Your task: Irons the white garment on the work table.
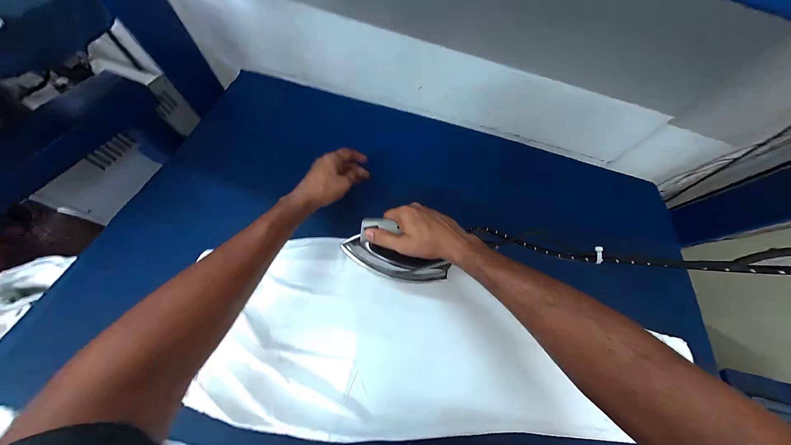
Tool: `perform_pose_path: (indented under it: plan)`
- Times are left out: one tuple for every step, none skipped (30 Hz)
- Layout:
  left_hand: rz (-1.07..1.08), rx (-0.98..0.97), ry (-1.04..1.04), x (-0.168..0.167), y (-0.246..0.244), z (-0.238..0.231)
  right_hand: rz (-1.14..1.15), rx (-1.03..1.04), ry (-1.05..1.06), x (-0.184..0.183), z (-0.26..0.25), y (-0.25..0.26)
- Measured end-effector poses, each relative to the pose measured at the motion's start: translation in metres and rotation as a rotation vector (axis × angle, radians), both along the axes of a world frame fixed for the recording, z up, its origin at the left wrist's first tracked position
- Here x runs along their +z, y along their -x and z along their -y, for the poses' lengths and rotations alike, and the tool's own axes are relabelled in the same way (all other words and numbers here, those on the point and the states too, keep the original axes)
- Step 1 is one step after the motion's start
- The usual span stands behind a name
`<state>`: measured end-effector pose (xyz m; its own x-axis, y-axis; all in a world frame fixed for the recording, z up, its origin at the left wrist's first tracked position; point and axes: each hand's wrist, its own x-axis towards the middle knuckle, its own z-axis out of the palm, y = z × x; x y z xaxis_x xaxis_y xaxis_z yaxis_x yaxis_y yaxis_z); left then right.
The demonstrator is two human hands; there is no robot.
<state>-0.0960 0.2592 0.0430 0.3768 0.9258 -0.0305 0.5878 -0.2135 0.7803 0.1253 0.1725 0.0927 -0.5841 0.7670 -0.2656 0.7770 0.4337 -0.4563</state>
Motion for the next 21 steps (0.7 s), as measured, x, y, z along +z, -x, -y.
perform_pose_path:
  plan:
    - [-0.043,0.076,-0.114,0.004,0.02,0.024,-0.016,0.026,-0.013,-0.002,-0.005,0.007]
    - [-0.106,0.109,-0.218,0.004,0.041,0.054,-0.029,0.048,-0.025,-0.003,-0.01,0.013]
    - [-0.182,0.104,-0.288,-0.001,0.062,0.09,-0.041,0.066,-0.027,-0.003,-0.014,0.019]
    - [-0.273,0.085,-0.324,-0.011,0.085,0.126,-0.049,0.082,-0.024,-0.002,-0.018,0.024]
    - [-0.376,0.07,-0.33,-0.024,0.107,0.16,-0.054,0.096,-0.023,-0.002,-0.021,0.029]
    - [-0.473,0.069,-0.307,-0.04,0.131,0.191,-0.058,0.107,-0.013,-0.001,-0.023,0.034]
    - [-0.569,0.081,-0.292,-0.057,0.153,0.215,-0.067,0.116,-0.002,-0.001,-0.026,0.041]
    - [-0.629,0.093,-0.285,-0.07,0.17,0.232,-0.072,0.118,0.016,-0.001,-0.028,0.047]
    - [-0.652,0.104,-0.291,-0.076,0.178,0.239,-0.073,0.115,0.035,-0.001,-0.03,0.055]
    - [-0.656,0.109,-0.294,-0.079,0.179,0.239,-0.077,0.106,0.047,-0.001,-0.033,0.06]
    - [-0.654,0.11,-0.295,-0.079,0.177,0.24,-0.074,0.1,0.064,-0.001,-0.033,0.064]
    - [-0.646,0.111,-0.306,-0.079,0.176,0.241,-0.073,0.094,0.094,0.0,-0.031,0.066]
    - [-0.64,0.109,-0.327,-0.078,0.177,0.24,-0.075,0.069,0.123,0.003,-0.028,0.065]
    - [-0.64,0.109,-0.341,-0.077,0.178,0.238,-0.072,0.022,0.146,0.007,-0.023,0.06]
    - [-0.638,0.112,-0.35,-0.078,0.178,0.237,-0.069,-0.037,0.171,0.01,-0.016,0.051]
    - [-0.634,0.117,-0.363,-0.08,0.179,0.237,-0.068,-0.107,0.191,0.01,-0.006,0.037]
    - [-0.628,0.117,-0.381,-0.082,0.181,0.237,-0.067,-0.18,0.209,0.01,0.007,0.016]
    - [-0.623,0.116,-0.398,-0.085,0.182,0.236,-0.066,-0.258,0.223,0.01,0.022,-0.011]
    - [-0.625,0.116,-0.407,-0.087,0.183,0.235,-0.067,-0.342,0.226,0.009,0.041,-0.043]
    - [-0.631,0.119,-0.411,-0.088,0.183,0.235,-0.071,-0.432,0.219,0.008,0.064,-0.079]
    - [-0.638,0.121,-0.414,-0.089,0.182,0.235,-0.08,-0.539,0.205,0.006,0.088,-0.12]
